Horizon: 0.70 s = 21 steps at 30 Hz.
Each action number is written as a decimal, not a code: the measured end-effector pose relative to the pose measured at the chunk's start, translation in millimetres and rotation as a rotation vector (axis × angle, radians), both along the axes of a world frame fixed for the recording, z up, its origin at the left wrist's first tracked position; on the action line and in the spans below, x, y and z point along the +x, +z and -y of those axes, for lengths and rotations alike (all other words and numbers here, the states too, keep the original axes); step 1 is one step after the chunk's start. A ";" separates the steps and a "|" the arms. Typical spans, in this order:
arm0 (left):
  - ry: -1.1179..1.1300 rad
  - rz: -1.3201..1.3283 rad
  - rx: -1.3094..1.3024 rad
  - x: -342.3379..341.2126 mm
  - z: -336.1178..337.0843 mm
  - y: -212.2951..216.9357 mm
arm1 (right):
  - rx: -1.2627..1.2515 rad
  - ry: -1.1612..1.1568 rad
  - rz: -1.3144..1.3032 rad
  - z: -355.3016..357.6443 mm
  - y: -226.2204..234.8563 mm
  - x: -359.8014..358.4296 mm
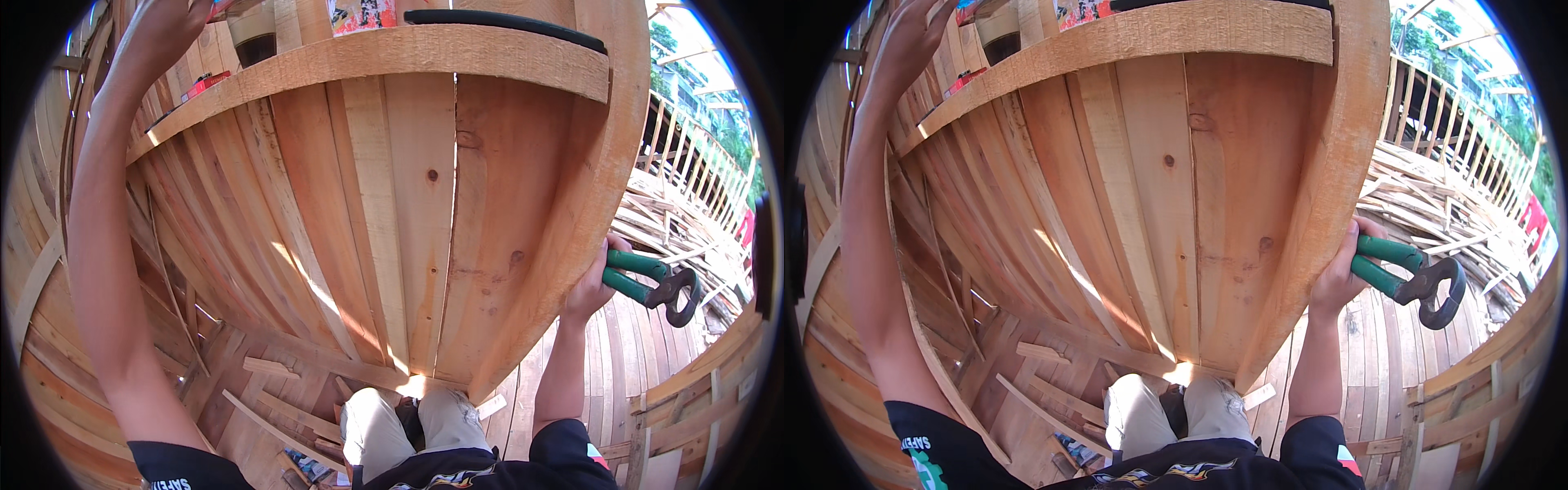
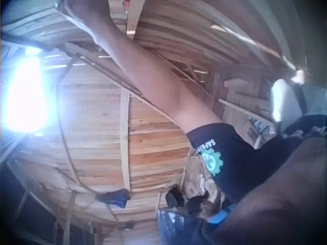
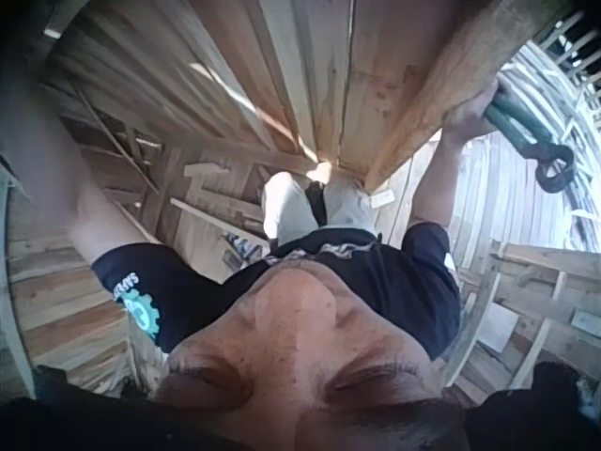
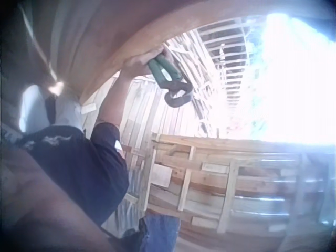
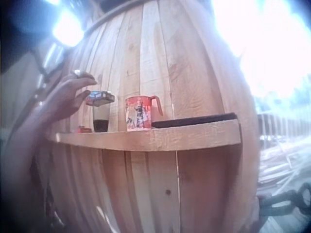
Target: The person uses a pincer tool and a hammer to pull out nails and align wooden planks on the curved wall of a wooden structure while co-workers assist nearby.
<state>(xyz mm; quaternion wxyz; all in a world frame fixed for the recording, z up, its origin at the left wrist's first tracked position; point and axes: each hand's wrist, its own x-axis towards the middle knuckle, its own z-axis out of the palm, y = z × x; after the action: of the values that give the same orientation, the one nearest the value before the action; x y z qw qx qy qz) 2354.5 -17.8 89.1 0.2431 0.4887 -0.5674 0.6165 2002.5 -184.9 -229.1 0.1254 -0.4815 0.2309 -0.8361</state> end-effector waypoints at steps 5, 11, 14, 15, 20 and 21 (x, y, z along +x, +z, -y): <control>-0.118 0.115 -0.012 11.6 -36.3 -40.5 | 0.023 -0.046 -0.028 3.7 -3.7 7.9; -0.466 -0.003 0.163 -6.0 -55.0 -192.0 | 0.009 0.033 0.079 -2.0 5.8 0.9; -0.524 -0.347 0.363 7.0 -54.8 -299.8 | 0.010 0.045 0.117 3.1 0.8 7.5; -0.494 -0.511 0.404 11.1 -55.1 -338.2 | 0.003 0.032 0.108 4.7 0.9 8.3; -0.294 -1.172 0.599 2.7 -75.7 -524.9 | -0.015 0.033 0.135 -0.9 6.6 8.8; -0.274 -1.313 0.670 -8.1 -82.8 -556.4 | -0.019 0.013 0.134 0.0 4.6 6.8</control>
<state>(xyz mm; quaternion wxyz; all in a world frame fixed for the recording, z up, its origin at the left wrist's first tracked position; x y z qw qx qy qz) 2346.4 64.9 -467.3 0.4445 0.7288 -0.5190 -0.0433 2009.2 -184.9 -224.6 0.1415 -0.4269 0.2111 -0.8679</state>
